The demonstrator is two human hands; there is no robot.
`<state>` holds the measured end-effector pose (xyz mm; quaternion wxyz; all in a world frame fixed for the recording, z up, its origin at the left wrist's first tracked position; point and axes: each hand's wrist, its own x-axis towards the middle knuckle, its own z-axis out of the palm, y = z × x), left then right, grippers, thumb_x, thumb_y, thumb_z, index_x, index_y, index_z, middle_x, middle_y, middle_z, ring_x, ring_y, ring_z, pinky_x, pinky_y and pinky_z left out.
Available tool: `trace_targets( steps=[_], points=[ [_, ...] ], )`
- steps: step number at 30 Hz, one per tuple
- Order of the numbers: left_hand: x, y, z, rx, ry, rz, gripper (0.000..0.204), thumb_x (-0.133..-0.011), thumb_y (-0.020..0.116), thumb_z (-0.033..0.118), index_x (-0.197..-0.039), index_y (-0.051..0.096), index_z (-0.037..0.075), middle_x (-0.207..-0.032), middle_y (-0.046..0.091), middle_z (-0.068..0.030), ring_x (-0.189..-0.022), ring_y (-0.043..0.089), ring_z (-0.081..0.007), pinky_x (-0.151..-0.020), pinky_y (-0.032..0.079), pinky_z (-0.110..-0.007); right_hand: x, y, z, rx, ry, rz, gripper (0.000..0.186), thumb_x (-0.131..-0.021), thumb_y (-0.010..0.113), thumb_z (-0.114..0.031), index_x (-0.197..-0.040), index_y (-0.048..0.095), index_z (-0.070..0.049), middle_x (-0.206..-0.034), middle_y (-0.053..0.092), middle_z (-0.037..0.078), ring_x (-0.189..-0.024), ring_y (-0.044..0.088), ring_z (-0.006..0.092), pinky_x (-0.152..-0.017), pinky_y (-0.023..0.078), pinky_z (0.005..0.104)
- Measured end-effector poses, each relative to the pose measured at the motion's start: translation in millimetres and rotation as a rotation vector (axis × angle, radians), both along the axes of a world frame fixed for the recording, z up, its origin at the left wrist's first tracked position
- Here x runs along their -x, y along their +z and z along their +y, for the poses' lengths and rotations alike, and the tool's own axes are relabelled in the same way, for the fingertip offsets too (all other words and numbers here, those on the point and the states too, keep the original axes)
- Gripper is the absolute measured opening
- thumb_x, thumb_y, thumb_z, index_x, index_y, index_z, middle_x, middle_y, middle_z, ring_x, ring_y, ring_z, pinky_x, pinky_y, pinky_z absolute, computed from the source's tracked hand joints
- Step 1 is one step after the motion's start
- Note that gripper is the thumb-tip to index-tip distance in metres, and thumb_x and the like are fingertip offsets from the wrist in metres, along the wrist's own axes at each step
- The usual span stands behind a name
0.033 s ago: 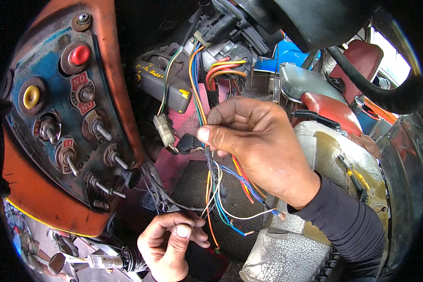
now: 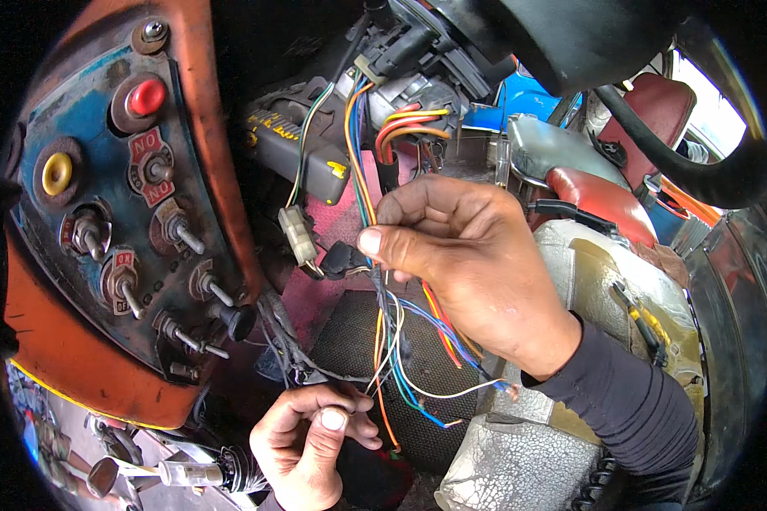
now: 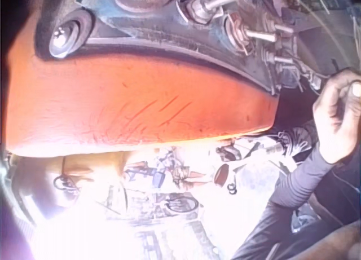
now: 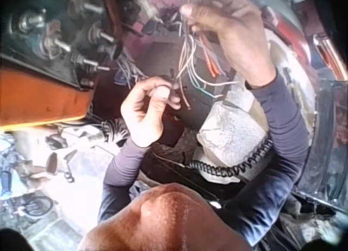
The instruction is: The person works on a vehicle's exposed wiring harness, repeatedly stripping wire ends, twisting pairs together, and tucking them back into the bundle. The hands manipulate multiple colored wires near the dashboard and steering column throughout the clip.
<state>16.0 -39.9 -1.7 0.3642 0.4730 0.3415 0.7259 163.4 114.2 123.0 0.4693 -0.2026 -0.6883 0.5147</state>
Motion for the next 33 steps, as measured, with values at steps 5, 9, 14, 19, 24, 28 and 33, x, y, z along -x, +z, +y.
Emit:
trace_targets(
  steps=[5,9,14,19,24,28,33],
  points=[
    [0,4,2,-0.005,-0.003,0.001,0.017,-0.106,0.064,0.007,-0.116,0.065,-0.006,-0.104,0.076,-0.0165,-0.078,0.071,-0.0156,-0.072,0.06,-0.029,-2,4,5,-0.001,0.111,0.078,0.009,-0.095,0.075,-0.003,-0.102,0.071,0.003,-0.092,0.072,0.005,-0.082,0.065,0.0098,-0.077,0.052,0.0261],
    [-3,3,-1,0.011,-0.024,-0.042,0.017,-0.105,0.065,0.007,-0.116,0.066,-0.006,-0.104,0.076,-0.0158,-0.078,0.071,-0.015,-0.072,0.06,-0.029,-8,-2,21,0.021,0.3,0.129,0.021,-0.098,0.067,0.002,-0.118,0.065,0.004,-0.106,0.072,0.01,-0.099,0.069,0.0164,-0.092,0.053,0.0321],
    [-3,2,-1,-0.006,-0.025,-0.014,0.015,-0.104,0.065,0.006,-0.115,0.067,-0.005,-0.104,0.076,-0.014,-0.078,0.071,-0.0135,-0.072,0.059,-0.028,-2,-6,24,0.053,0.437,0.243,0.015,-0.099,0.066,0.002,-0.114,0.062,0.003,-0.105,0.073,0.013,-0.099,0.071,0.0185,-0.093,0.056,0.0343],
    [-5,4,-3,0.001,-0.025,0.01,0.015,-0.104,0.066,0.006,-0.114,0.068,-0.005,-0.103,0.076,-0.0125,-0.078,0.071,-0.0124,-0.072,0.059,-0.027,-4,-7,28,0.051,0.453,0.232,0.014,-0.101,0.064,0.002,-0.114,0.061,0.002,-0.104,0.073,0.013,-0.1,0.071,0.02,-0.094,0.058,0.0362],
    [-5,8,-2,-0.027,-0.02,0.067,0.013,-0.104,0.066,0.005,-0.112,0.069,-0.004,-0.103,0.076,-0.0114,-0.078,0.07,-0.0115,-0.073,0.059,-0.027,-3,-2,20,0.083,0.308,0.145,0.013,-0.1,0.066,0.001,-0.112,0.061,0.003,-0.101,0.074,0.012,-0.094,0.072,0.018,-0.086,0.058,0.0329],
    [-3,15,-6,0.017,0.001,0.091,0.013,-0.104,0.066,0.005,-0.111,0.069,-0.005,-0.103,0.076,-0.0113,-0.079,0.07,-0.0116,-0.073,0.059,-0.027,-6,2,12,0.082,0.241,0.073,0.021,-0.099,0.064,0.003,-0.119,0.062,0.005,-0.111,0.073,0.013,-0.101,0.072,0.0209,-0.093,0.057,0.0359],
    [-5,6,0,-0.023,0.007,0.023,0.014,-0.104,0.065,0.006,-0.112,0.068,-0.005,-0.104,0.076,-0.0121,-0.081,0.071,-0.0128,-0.073,0.06,-0.028,-4,2,10,0.083,0.146,0.11,0.024,-0.098,0.069,0.0,-0.122,0.069,0.004,-0.103,0.075,0.009,-0.092,0.071,0.0155,-0.086,0.057,0.0312]
  ],
)
